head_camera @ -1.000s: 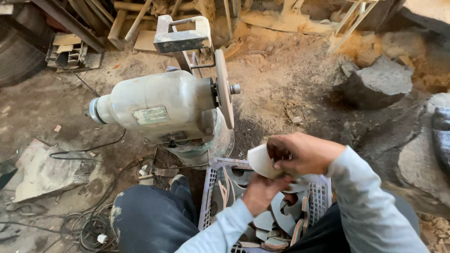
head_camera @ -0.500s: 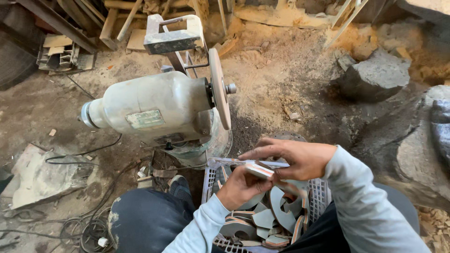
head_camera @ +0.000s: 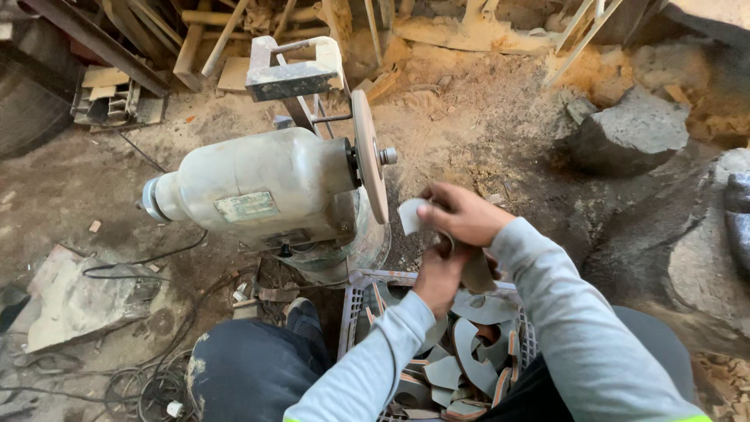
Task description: The person sits on the floor and uses a bench grinder to smooth the edges of small, curved wooden pieces. They pick each piece from a plastic basket, press it against the spinning wheel, and return it to the basket after grinding.
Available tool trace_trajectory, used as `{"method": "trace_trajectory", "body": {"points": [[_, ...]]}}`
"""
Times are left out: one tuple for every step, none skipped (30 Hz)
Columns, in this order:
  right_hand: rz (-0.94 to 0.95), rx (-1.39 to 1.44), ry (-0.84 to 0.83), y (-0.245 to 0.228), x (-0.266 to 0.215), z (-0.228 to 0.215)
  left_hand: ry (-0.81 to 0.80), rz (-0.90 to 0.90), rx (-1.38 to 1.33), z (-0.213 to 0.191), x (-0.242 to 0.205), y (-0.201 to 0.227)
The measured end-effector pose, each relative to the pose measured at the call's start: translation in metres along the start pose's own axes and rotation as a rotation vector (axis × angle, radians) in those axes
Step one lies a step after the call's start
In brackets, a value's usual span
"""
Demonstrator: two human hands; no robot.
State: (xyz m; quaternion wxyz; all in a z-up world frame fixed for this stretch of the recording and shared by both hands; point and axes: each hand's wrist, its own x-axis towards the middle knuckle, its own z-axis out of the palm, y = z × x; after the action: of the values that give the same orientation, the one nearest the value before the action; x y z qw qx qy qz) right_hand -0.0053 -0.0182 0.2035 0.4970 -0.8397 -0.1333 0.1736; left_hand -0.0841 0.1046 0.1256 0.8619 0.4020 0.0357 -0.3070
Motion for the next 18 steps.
{"method": "trace_trajectory", "body": {"points": [[0.021, -0.008, 0.047, -0.001, 0.008, 0.003, 0.035, 0.028, 0.037, -0.004, 0.007, 0.000], [0.039, -0.018, 0.099, -0.002, 0.017, 0.004, 0.065, 0.058, 0.078, -0.007, 0.015, 0.002], [0.019, -0.067, 0.138, -0.003, 0.024, 0.004, 0.089, 0.065, 0.058, -0.010, 0.023, 0.004], [0.002, -0.112, 0.171, -0.003, 0.029, 0.007, 0.120, 0.067, 0.036, -0.013, 0.026, 0.004], [-0.015, -0.157, 0.205, -0.002, 0.034, 0.008, 0.151, 0.070, 0.014, -0.017, 0.030, 0.004], [-0.021, -0.158, 0.208, -0.001, 0.037, 0.009, 0.151, 0.076, -0.003, -0.020, 0.033, 0.004], [-0.028, -0.159, 0.211, 0.000, 0.040, 0.010, 0.152, 0.082, -0.020, -0.022, 0.035, 0.003], [-0.033, -0.160, 0.215, 0.002, 0.043, 0.011, 0.153, 0.086, -0.038, -0.024, 0.037, 0.002], [-0.043, -0.157, 0.221, 0.004, 0.045, 0.013, 0.157, 0.082, -0.027, -0.027, 0.037, 0.002], [-0.054, -0.157, 0.229, 0.006, 0.048, 0.013, 0.157, 0.080, -0.018, -0.030, 0.039, 0.003], [-0.065, -0.158, 0.237, 0.008, 0.050, 0.014, 0.157, 0.078, -0.008, -0.033, 0.040, 0.003], [-0.066, -0.154, 0.239, 0.009, 0.051, 0.014, 0.148, 0.093, 0.018, -0.035, 0.040, 0.004], [-0.066, -0.149, 0.241, 0.011, 0.052, 0.016, 0.138, 0.107, 0.045, -0.037, 0.040, 0.005], [-0.069, -0.146, 0.244, 0.011, 0.055, 0.016, 0.128, 0.125, 0.072, -0.040, 0.041, 0.006], [-0.064, -0.151, 0.244, 0.012, 0.056, 0.016, 0.129, 0.114, 0.052, -0.041, 0.042, 0.006], [-0.059, -0.154, 0.242, 0.012, 0.057, 0.017, 0.131, 0.104, 0.032, -0.041, 0.043, 0.006], [-0.055, -0.158, 0.240, 0.013, 0.058, 0.017, 0.133, 0.094, 0.012, -0.042, 0.043, 0.005], [-0.056, -0.161, 0.236, 0.012, 0.059, 0.016, 0.136, 0.104, 0.005, -0.042, 0.043, 0.005]]}}
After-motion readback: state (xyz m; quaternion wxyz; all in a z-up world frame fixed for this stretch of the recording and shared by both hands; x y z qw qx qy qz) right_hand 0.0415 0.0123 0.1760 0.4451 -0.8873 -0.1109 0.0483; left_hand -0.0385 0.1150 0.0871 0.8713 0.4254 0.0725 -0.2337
